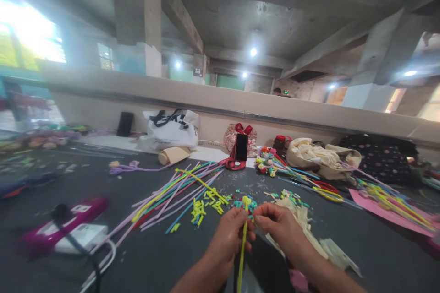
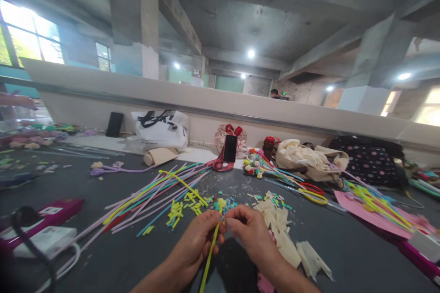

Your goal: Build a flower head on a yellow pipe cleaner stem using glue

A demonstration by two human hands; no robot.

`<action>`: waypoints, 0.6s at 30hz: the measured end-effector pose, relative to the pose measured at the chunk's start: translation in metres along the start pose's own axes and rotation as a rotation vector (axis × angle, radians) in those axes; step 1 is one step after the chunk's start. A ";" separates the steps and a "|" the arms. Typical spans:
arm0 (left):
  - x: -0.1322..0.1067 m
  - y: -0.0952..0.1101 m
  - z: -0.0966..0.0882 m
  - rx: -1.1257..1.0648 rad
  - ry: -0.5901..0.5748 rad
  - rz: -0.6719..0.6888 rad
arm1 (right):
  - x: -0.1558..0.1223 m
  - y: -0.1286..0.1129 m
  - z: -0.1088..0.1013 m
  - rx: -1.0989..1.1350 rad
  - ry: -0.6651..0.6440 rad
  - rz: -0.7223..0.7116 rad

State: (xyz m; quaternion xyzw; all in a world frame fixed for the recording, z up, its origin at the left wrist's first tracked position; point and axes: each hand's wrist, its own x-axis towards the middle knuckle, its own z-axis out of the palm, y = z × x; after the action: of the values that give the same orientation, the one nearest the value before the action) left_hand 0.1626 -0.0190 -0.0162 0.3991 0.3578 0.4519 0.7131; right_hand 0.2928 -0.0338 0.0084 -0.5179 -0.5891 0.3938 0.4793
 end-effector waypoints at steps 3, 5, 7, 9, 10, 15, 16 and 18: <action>0.002 -0.002 -0.001 0.004 -0.002 0.011 | 0.000 0.002 0.003 -0.033 -0.023 -0.008; 0.002 -0.001 -0.001 -0.002 -0.001 0.018 | 0.000 0.004 0.004 -0.051 -0.025 -0.008; 0.002 0.000 0.000 -0.009 0.003 0.022 | 0.001 0.005 0.004 -0.070 -0.023 -0.009; 0.001 0.001 0.002 -0.017 0.008 0.027 | 0.001 0.006 0.005 -0.088 -0.017 -0.017; 0.001 0.001 0.002 -0.019 0.008 0.030 | 0.000 0.006 0.006 -0.095 -0.013 -0.021; 0.002 -0.001 0.002 -0.017 0.008 0.038 | -0.004 0.006 0.010 -0.061 -0.027 0.000; 0.003 -0.002 0.001 -0.019 0.011 0.040 | -0.005 0.006 0.011 -0.045 -0.043 0.018; 0.003 -0.003 0.000 -0.027 0.018 0.044 | -0.006 0.005 0.010 -0.015 -0.077 0.058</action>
State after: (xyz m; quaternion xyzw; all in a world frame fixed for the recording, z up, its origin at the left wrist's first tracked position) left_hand 0.1651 -0.0171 -0.0195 0.3932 0.3492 0.4758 0.7050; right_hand 0.2839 -0.0389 -0.0001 -0.5228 -0.5949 0.4225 0.4408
